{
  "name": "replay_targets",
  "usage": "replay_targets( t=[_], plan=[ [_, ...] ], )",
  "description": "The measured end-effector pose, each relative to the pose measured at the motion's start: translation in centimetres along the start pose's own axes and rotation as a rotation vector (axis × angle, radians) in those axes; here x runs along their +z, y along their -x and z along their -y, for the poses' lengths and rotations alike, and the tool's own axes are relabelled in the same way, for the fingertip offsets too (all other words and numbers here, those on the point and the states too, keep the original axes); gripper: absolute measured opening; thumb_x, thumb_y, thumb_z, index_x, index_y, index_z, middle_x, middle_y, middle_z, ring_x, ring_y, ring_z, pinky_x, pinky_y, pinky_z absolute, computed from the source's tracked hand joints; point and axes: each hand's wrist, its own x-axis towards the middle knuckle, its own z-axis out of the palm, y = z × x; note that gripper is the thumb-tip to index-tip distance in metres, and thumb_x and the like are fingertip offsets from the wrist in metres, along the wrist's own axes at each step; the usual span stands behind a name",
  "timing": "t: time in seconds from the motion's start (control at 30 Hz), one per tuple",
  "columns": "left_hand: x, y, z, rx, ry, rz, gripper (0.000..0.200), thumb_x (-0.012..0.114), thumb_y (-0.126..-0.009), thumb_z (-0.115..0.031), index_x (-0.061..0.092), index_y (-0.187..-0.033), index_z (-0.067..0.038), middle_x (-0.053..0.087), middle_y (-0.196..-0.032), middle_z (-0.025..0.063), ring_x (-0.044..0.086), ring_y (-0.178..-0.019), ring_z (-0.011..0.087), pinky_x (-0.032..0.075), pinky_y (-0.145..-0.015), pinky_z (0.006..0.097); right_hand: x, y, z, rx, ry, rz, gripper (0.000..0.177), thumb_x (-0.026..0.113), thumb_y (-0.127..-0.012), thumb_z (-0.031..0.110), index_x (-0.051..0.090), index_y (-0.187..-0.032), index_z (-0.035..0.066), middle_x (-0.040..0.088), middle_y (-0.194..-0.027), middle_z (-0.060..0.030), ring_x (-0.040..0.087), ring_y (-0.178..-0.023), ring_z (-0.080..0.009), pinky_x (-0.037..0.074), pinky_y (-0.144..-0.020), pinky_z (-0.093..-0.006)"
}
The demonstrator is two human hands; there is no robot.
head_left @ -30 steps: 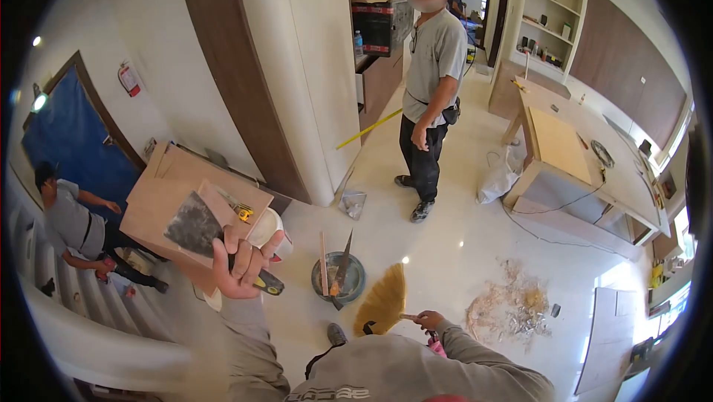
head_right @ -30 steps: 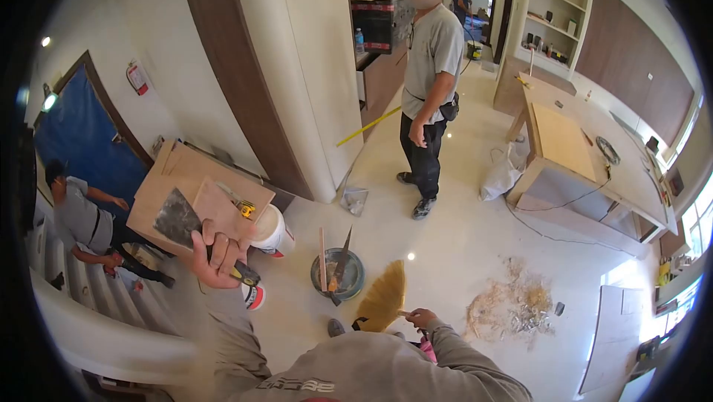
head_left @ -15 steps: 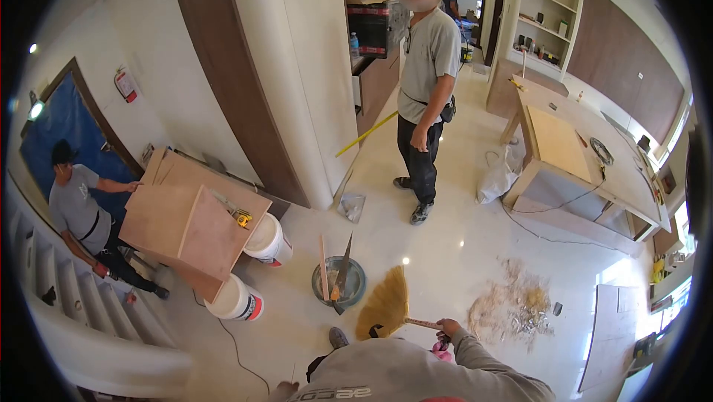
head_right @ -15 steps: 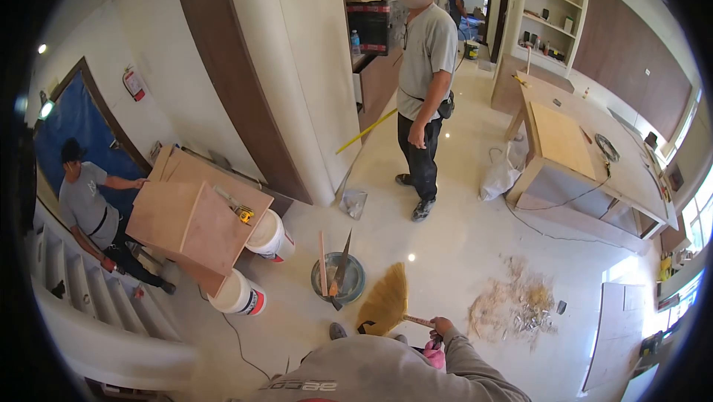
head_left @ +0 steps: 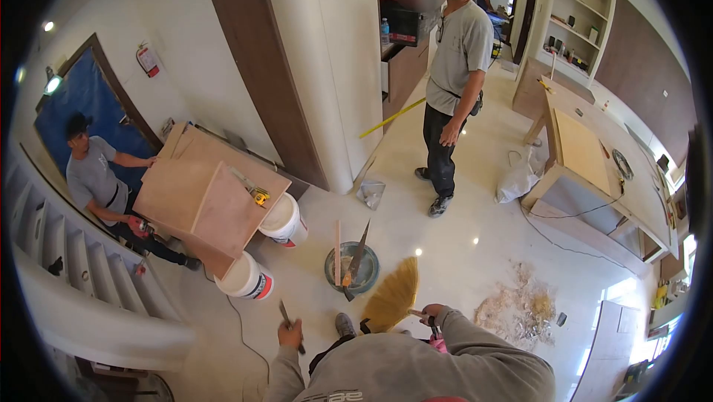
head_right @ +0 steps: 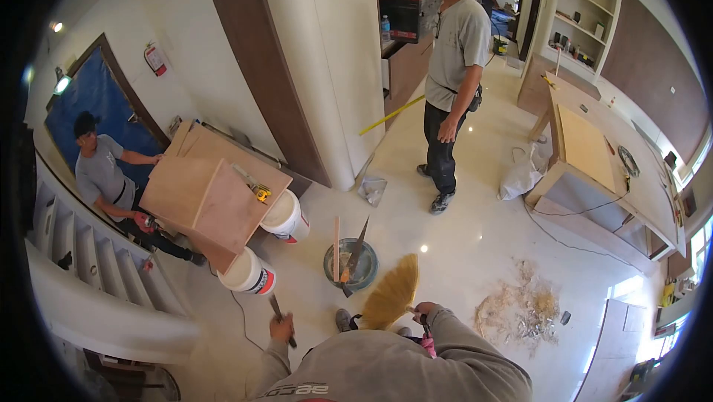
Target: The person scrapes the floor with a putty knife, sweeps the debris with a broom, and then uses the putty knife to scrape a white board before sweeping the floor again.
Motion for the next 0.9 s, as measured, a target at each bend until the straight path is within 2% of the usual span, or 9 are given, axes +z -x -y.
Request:
replay_targets(
  t=[0.07, 0.2, 0.23, 0.3, 0.33, 0.37, 0.53, 0.63, 0.9],
  plan=[
    [1.5, 2.1, -11.8, 0.204, 0.307, 0.077, 0.026, 0.064, -0.081, -0.004, 0.040, -0.073, -0.010, 0.048, -0.054, 0.0019, 0.045, -0.040, 0.0114, 0.036, -0.037, 0.0254, 0.9, -0.6, 0.4, 0.002, -0.009, 0.100, 0.010, 0.048, -0.085, 0.007, 0.043, -0.091, 0.000, 0.043, -0.063, -0.0092, 0.049, -0.047, -0.0188, 0.042, -0.038, -0.0309],
    [-0.3, 9.5, -31.5, 0.556, 0.700, 0.326, 0.035, 0.062, -0.080, -0.001, 0.031, -0.090, -0.012, 0.054, -0.076, 0.0079, 0.051, -0.056, 0.0136, 0.044, -0.051, 0.0266, 1.6, -1.4, -0.2, -0.009, 0.063, 0.106, 0.007, 0.049, -0.085, 0.009, 0.045, -0.087, 0.003, 0.043, -0.063, -0.0082, 0.048, -0.046, -0.0176, 0.042, -0.039, -0.0329],
    [-1.7, 11.8, -35.3, 0.656, 0.700, 0.370, 0.033, 0.059, -0.079, 0.002, 0.032, -0.092, -0.013, 0.055, -0.083, 0.0098, 0.051, -0.057, 0.0148, 0.046, -0.053, 0.0284, 1.4, -0.9, -0.7, -0.013, 0.066, 0.093, 0.007, 0.049, -0.085, 0.009, 0.045, -0.087, 0.003, 0.043, -0.063, -0.0082, 0.048, -0.046, -0.0176, 0.042, -0.039, -0.0329],
    [-3.9, 14.6, -40.2, 1.014, 0.863, 0.692, 0.032, 0.054, -0.078, 0.005, 0.034, -0.095, -0.012, 0.056, -0.086, 0.0120, 0.050, -0.057, 0.0157, 0.046, -0.054, 0.0287, 0.7, 0.5, -1.5, -0.042, 0.064, 0.075, 0.010, 0.049, -0.086, 0.011, 0.047, -0.089, 0.002, 0.045, -0.062, -0.0086, 0.048, -0.045, -0.0176, 0.042, -0.039, -0.0325],
    [-4.9, 16.2, -42.3, 1.166, 0.872, 0.781, 0.031, 0.054, -0.078, 0.005, 0.034, -0.095, -0.012, 0.056, -0.086, 0.0119, 0.050, -0.057, 0.0157, 0.046, -0.054, 0.0288, -0.4, -0.4, -2.0, -0.099, 0.235, 0.078, 0.012, 0.049, -0.086, 0.013, 0.049, -0.091, 0.002, 0.048, -0.060, -0.0081, 0.048, -0.045, -0.0178, 0.042, -0.039, -0.0325],
    [-6.0, 17.6, -44.3, 1.304, 0.868, 0.854, 0.031, 0.054, -0.078, 0.005, 0.035, -0.095, -0.012, 0.056, -0.086, 0.0118, 0.050, -0.057, 0.0157, 0.046, -0.054, 0.0289, -0.5, 1.3, -2.5, -0.071, 0.106, 0.007, 0.014, 0.047, -0.088, 0.015, 0.050, -0.092, 0.002, 0.050, -0.059, -0.0076, 0.049, -0.045, -0.0177, 0.043, -0.040, -0.0331],
    [-9.6, 21.7, -50.3, 1.635, 0.756, 0.954, 0.029, 0.054, -0.079, 0.003, 0.036, -0.095, -0.012, 0.056, -0.087, 0.0114, 0.050, -0.059, 0.0158, 0.047, -0.056, 0.0293, -4.3, 1.3, -4.9, -0.144, 0.208, 0.096, 0.021, 0.043, -0.090, 0.021, 0.049, -0.092, 0.001, 0.049, -0.058, -0.0081, 0.049, -0.045, -0.0184, 0.042, -0.040, -0.0327],
    [-10.2, 22.4, -50.6, 1.684, 0.730, 0.927, 0.028, 0.055, -0.079, 0.002, 0.038, -0.095, -0.012, 0.056, -0.087, 0.0111, 0.051, -0.060, 0.0159, 0.047, -0.057, 0.0295, -3.6, 5.2, -5.8, -0.147, 0.038, 0.010, 0.022, 0.044, -0.093, 0.022, 0.049, -0.088, 0.001, 0.050, -0.055, -0.0049, 0.047, -0.042, -0.0149, 0.040, -0.039, -0.0263],
    [-11.5, 22.9, -50.0, 1.729, 0.706, 0.869, 0.024, 0.055, -0.080, -0.001, 0.041, -0.096, -0.013, 0.056, -0.088, 0.0104, 0.052, -0.063, 0.0161, 0.048, -0.059, 0.0302, -2.3, 6.9, -5.4, -0.099, -0.005, 0.016, 0.020, 0.042, -0.094, 0.022, 0.046, -0.088, 0.003, 0.050, -0.055, -0.0053, 0.046, -0.041, -0.0154, 0.040, -0.036, -0.0284]
  ],
)
